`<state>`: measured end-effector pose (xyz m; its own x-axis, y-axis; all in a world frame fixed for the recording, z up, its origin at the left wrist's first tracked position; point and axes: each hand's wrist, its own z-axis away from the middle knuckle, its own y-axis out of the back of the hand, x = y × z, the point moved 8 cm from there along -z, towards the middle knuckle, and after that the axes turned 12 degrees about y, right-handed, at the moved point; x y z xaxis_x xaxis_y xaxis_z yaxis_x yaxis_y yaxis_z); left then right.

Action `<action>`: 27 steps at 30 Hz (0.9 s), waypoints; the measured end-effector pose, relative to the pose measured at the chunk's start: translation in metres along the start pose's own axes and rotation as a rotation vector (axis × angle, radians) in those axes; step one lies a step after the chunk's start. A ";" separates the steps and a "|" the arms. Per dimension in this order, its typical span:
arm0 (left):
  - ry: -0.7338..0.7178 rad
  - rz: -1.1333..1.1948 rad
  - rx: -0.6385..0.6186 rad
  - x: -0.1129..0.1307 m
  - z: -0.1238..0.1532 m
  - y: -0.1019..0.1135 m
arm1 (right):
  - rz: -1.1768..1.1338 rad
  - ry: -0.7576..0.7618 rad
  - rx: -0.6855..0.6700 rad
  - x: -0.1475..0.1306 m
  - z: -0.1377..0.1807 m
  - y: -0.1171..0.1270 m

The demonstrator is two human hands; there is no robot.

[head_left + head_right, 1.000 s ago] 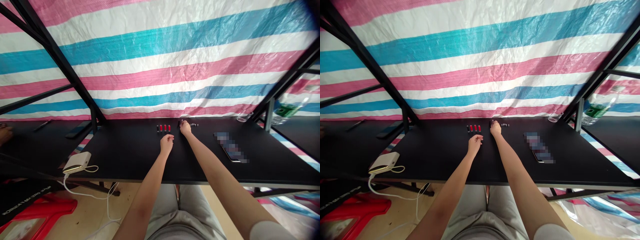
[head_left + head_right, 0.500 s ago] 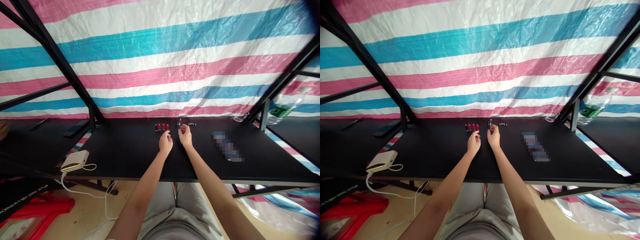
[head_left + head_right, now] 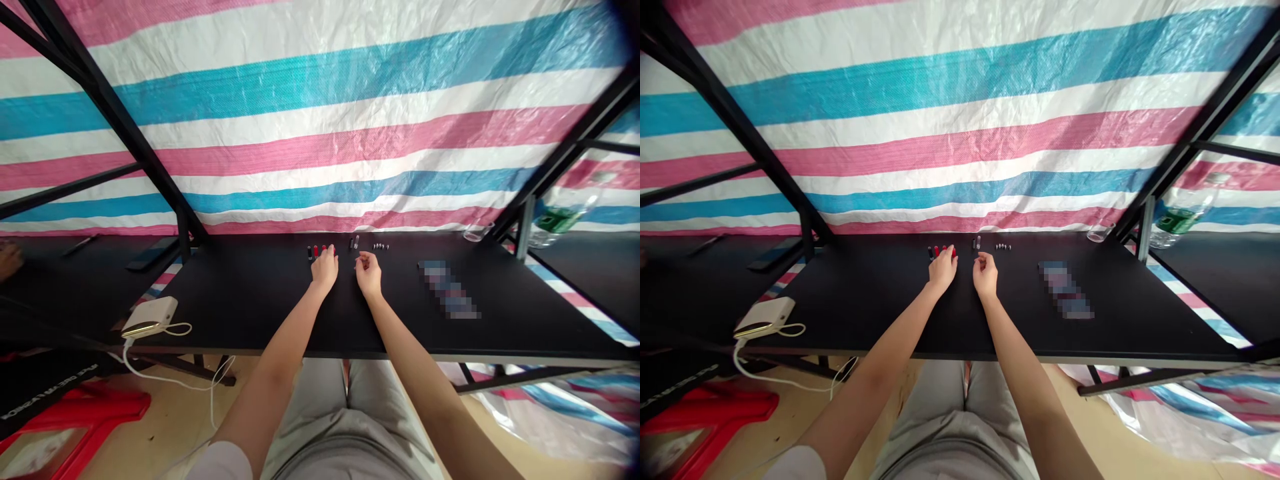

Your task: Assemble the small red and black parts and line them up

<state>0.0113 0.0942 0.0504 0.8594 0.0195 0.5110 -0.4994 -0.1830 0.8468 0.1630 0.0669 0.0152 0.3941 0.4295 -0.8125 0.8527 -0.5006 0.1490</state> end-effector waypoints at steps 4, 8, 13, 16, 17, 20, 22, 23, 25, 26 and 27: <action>-0.041 0.196 0.069 0.001 -0.001 0.005 | 0.027 0.018 -0.022 -0.001 0.000 -0.001; 0.096 0.740 -0.028 -0.014 0.006 -0.007 | 0.146 0.098 -0.133 -0.012 0.000 -0.007; 0.230 1.180 -0.216 -0.020 0.023 -0.023 | 0.305 0.159 -0.307 -0.022 0.002 -0.017; 0.232 1.239 -0.231 -0.021 0.026 -0.021 | 0.267 0.159 -0.346 -0.026 0.005 -0.019; 0.239 1.251 -0.227 -0.022 0.026 -0.021 | 0.248 0.158 -0.348 -0.027 0.005 -0.019; 0.275 1.275 -0.198 -0.026 0.025 -0.020 | 0.204 0.170 -0.321 -0.032 0.006 -0.018; 0.301 1.289 -0.160 -0.029 0.025 -0.019 | 0.165 0.192 -0.284 -0.034 0.006 -0.017; 0.315 1.297 -0.137 -0.031 0.025 -0.017 | 0.141 0.203 -0.273 -0.035 0.006 -0.017; 0.336 1.309 -0.100 -0.035 0.025 -0.015 | 0.098 0.216 -0.274 -0.035 0.007 -0.019; 0.343 1.312 -0.092 -0.036 0.025 -0.015 | 0.087 0.218 -0.281 -0.034 0.007 -0.020; 0.345 1.313 -0.089 -0.036 0.025 -0.014 | 0.087 0.217 -0.291 -0.032 0.007 -0.021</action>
<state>-0.0099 0.0719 0.0164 -0.3152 0.1268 0.9405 -0.9379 -0.1933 -0.2882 0.1296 0.0582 0.0338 0.5066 0.5595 -0.6560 0.8621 -0.3216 0.3915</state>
